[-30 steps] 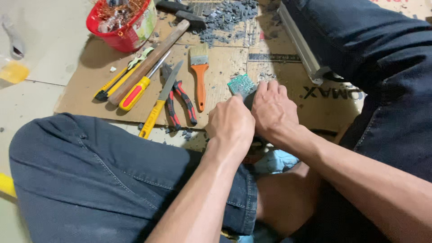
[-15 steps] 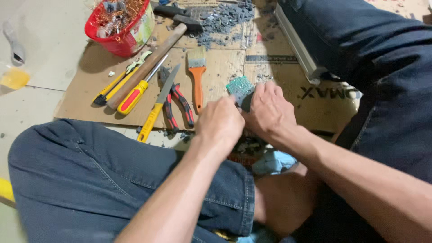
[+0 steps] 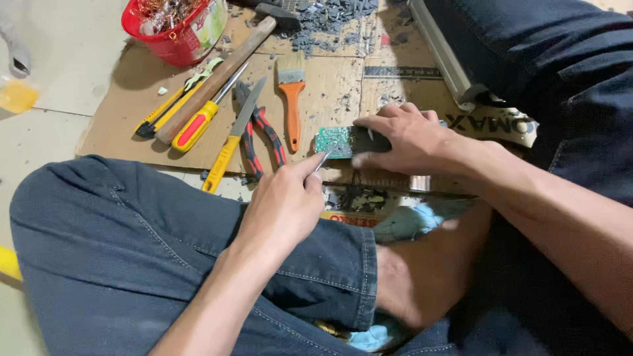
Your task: The person scrapes a green circuit board with a small metal tool to remove material, then uses a brush to sweep away the debris. The person continues scraping and brushing the board repeatedly.
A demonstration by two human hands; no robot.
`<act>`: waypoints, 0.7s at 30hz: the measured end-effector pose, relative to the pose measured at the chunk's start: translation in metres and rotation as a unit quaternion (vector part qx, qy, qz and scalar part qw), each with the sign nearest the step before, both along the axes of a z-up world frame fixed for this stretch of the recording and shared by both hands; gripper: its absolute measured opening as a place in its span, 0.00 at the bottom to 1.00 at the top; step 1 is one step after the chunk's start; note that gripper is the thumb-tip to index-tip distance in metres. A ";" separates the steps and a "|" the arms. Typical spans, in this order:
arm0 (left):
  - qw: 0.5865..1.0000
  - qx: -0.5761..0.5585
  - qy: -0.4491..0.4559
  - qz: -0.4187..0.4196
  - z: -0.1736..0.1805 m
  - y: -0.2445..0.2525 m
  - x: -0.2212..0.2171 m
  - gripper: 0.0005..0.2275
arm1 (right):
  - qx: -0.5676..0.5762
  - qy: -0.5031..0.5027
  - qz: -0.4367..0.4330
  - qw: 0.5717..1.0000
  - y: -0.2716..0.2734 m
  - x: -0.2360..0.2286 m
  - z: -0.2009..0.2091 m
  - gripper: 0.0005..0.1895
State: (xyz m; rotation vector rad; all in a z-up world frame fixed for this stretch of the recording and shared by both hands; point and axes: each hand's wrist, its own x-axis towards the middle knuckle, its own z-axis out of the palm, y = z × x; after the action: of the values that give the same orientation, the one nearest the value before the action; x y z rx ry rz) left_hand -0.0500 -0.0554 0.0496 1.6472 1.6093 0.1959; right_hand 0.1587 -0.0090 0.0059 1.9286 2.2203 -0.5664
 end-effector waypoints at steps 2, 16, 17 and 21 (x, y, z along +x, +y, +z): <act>1.000 -0.001 0.003 -0.004 -0.001 0.001 0.000 0.22 | 0.020 0.004 -0.015 1.000 0.002 0.000 -0.009 0.34; 0.992 0.079 0.049 -0.081 -0.038 0.006 -0.005 0.20 | 0.054 -0.026 0.036 0.998 0.007 -0.007 -0.023 0.32; 0.989 0.093 0.055 -0.097 -0.043 0.005 -0.003 0.20 | 0.052 -0.043 0.034 0.997 0.007 -0.010 -0.018 0.29; 0.947 0.215 0.167 -0.171 -0.038 -0.006 0.002 0.22 | 0.049 -0.019 0.024 0.998 0.007 -0.010 -0.011 0.28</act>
State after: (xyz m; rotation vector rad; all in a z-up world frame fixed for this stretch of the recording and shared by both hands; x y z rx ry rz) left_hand -0.0482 -0.0610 0.0111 2.3753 1.5594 0.0925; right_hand 0.1482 -0.0016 -0.0054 1.9078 2.3056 -0.4180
